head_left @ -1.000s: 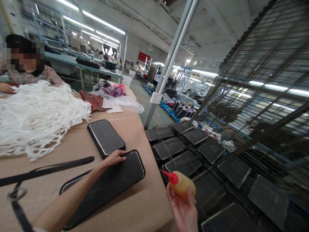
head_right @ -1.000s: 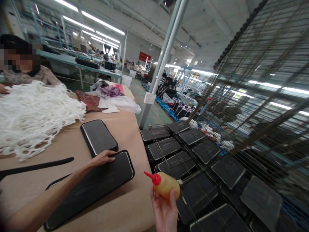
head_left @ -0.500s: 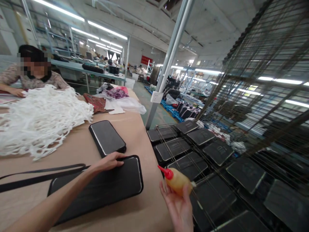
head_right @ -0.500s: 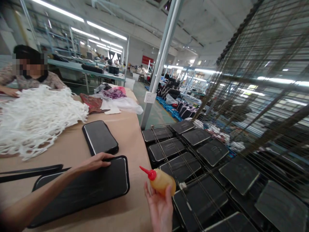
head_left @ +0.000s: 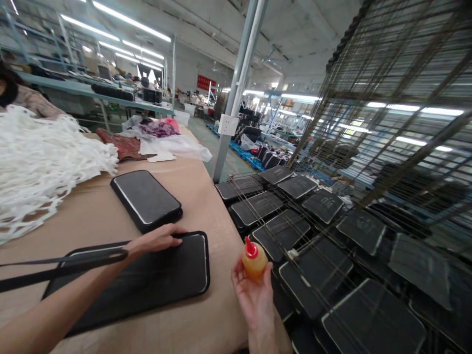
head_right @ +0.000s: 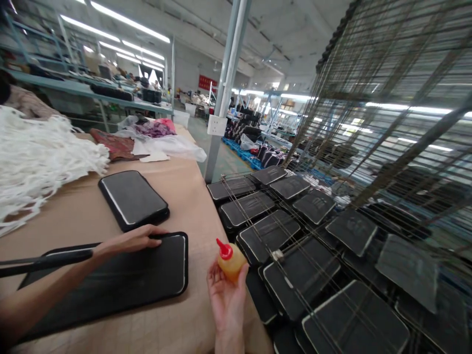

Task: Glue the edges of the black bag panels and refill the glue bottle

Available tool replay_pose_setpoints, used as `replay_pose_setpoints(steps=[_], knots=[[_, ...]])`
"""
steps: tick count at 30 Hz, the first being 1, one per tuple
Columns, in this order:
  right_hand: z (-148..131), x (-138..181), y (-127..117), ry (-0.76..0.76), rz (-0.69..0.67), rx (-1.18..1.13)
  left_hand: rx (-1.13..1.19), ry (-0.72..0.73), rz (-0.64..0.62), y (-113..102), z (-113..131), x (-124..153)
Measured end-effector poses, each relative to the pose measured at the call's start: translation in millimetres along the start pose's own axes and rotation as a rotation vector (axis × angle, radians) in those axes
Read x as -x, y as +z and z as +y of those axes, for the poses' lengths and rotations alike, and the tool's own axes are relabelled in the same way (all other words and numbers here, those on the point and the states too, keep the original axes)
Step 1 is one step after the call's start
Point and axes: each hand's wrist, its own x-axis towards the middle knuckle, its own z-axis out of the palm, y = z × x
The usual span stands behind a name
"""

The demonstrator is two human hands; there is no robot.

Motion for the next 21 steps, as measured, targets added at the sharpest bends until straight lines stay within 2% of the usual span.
replay_pose_setpoints(steps=[3,7,10,15,21], knots=[[3.4,0.4,-15.2,-0.035,-0.012,0.022,-0.048,0.032,-0.012,7.9,-4.2,0.3],[4.6,10.5,-30.7,-0.095,-0.045,0.064,-0.1,0.042,0.096,18.4,-5.4,10.3],[3.8,23.1,-38.0,-0.142,-0.077,0.081,-0.14,0.095,0.11,24.6,1.6,26.2],[4.5,56.5,-42.7,-0.204,-0.164,0.104,-0.174,0.178,0.143,25.1,20.3,67.5],[2.3,110.8,-55.6,-0.35,-0.252,0.239,-0.152,0.284,0.212,25.6,48.3,137.9]])
